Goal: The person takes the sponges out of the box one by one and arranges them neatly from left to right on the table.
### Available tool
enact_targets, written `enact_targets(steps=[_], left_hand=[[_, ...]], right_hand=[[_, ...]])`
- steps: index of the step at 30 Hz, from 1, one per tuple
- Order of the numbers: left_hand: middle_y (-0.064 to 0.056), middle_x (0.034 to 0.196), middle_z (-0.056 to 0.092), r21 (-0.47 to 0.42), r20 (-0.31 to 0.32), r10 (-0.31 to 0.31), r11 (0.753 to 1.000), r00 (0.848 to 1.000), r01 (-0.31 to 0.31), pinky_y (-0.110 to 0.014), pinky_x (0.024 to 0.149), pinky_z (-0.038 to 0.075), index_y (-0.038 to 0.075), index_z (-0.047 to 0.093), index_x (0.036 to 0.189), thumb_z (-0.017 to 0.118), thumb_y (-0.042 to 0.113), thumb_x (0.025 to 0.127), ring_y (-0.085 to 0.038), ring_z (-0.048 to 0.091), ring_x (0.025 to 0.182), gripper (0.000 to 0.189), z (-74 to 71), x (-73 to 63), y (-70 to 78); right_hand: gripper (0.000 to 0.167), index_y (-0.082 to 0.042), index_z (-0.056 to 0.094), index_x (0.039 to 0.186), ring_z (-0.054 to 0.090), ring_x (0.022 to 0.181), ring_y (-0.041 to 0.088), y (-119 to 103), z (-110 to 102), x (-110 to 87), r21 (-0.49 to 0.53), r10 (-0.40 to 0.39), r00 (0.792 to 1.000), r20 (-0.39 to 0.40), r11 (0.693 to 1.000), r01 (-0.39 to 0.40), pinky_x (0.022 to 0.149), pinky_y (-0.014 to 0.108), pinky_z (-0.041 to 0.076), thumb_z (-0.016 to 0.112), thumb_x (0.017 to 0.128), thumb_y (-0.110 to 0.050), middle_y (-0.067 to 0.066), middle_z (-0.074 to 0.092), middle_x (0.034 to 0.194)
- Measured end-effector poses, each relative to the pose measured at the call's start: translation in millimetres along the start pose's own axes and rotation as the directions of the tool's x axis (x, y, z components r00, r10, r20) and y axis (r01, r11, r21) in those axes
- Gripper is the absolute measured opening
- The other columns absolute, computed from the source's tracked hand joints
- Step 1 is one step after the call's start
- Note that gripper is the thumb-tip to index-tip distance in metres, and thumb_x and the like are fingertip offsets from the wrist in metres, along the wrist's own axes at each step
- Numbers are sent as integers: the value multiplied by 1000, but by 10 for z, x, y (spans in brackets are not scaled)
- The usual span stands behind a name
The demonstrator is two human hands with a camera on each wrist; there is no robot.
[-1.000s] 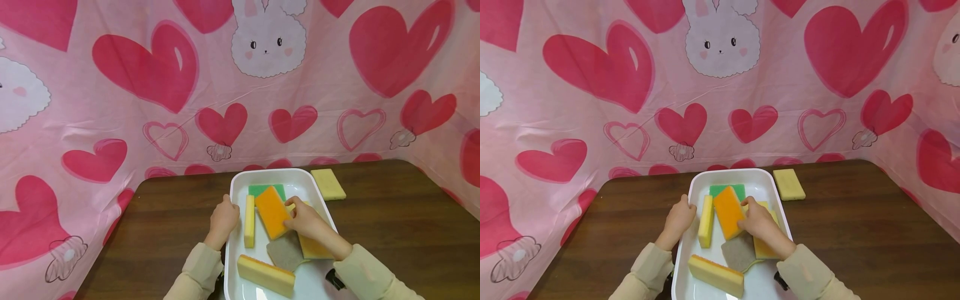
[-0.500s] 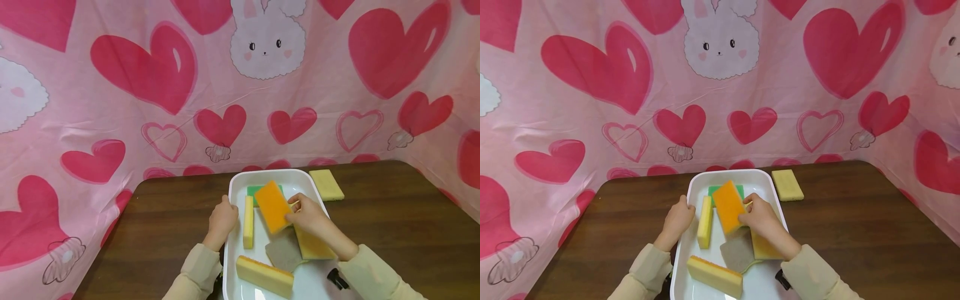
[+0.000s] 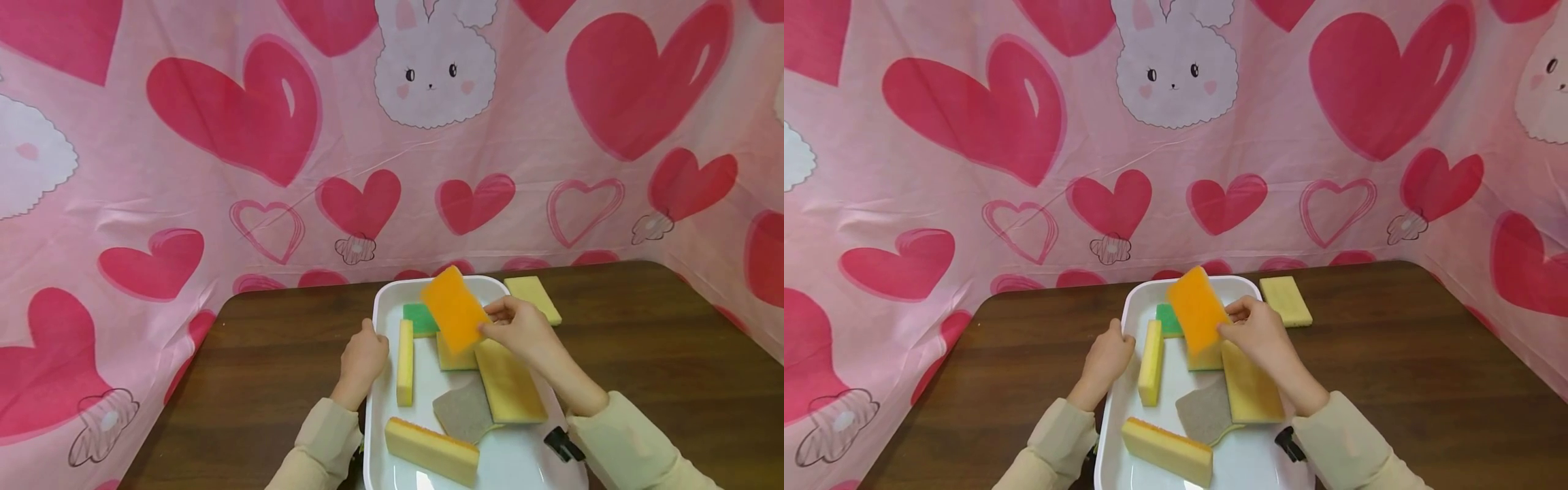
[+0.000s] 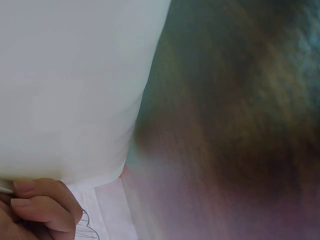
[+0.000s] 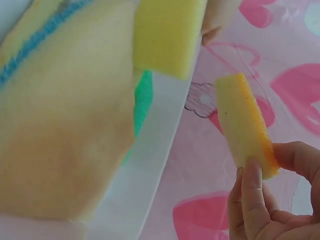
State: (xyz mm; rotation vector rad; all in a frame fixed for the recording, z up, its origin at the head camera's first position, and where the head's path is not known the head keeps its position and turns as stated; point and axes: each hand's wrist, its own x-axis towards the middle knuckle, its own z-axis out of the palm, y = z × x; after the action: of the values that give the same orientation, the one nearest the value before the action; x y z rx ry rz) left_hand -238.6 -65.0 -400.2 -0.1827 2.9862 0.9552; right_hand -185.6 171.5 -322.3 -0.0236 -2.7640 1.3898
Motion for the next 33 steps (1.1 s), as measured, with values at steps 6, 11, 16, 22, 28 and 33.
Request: enact_targets(steps=[6, 11, 16, 22, 28, 33], left_hand=[[-23, 100, 65, -7, 15, -9, 1000, 1000, 9, -48, 74, 54, -2, 45, 124, 48, 20, 92, -30, 63, 78, 39, 1, 1, 6], [-22, 100, 65, -13, 24, -16, 1000, 1000, 16, -47, 74, 55, -2, 44, 128, 48, 20, 93, -28, 62, 76, 42, 5, 8, 13], [-21, 97, 65, -24, 35, -18, 1000, 999, 19, -46, 71, 56, -3, 43, 129, 48, 19, 93, -27, 60, 74, 43, 8, 11, 10], [-22, 99, 65, -20, 29, -18, 1000, 999, 18, -48, 74, 55, -3, 43, 129, 48, 19, 93, -28, 62, 76, 43, 7, 12, 2], [-23, 98, 65, -13, 25, -15, 1000, 1000, 15, -47, 73, 55, -3, 43, 128, 48, 19, 93, -28, 62, 75, 42, 6, 7, 5], [-21, 95, 65, -13, 25, -13, 1000, 1000, 14, -45, 71, 55, -3, 44, 127, 48, 19, 93, -27, 60, 73, 41, 14, 9, 6]], right_hand=[[35, 9, 62, 107, 64, 81, 19, 18, -166, 45, -3, -20, 999, -51, 1000, 20, 71, 27, 53, 69, 84, -17, 24, 68, 100], [40, 6, 62, 113, 62, 81, 13, 47, -326, 87, 9, 7, 996, -94, 1000, -6, 71, 22, 50, 67, 87, -24, 21, 69, 103], [46, 7, 60, 119, 58, 75, 1, 144, -475, 154, 61, 43, 993, -114, 997, -37, 69, 18, 49, 66, 88, -28, 7, 71, 97], [47, 7, 60, 118, 55, 73, 2, 294, -611, 220, 40, 66, 981, -183, 997, -60, 65, 20, 47, 65, 88, -30, -4, 68, 88], [48, 6, 62, 117, 52, 77, 8, 471, -692, 300, 0, 102, 959, -263, 994, -106, 65, 20, 43, 62, 90, -33, -3, 66, 87], [48, 6, 61, 119, 52, 79, 11, 631, -742, 334, -1, 129, 941, -312, 991, -136, 69, 24, 42, 59, 91, -34, -9, 64, 83]])
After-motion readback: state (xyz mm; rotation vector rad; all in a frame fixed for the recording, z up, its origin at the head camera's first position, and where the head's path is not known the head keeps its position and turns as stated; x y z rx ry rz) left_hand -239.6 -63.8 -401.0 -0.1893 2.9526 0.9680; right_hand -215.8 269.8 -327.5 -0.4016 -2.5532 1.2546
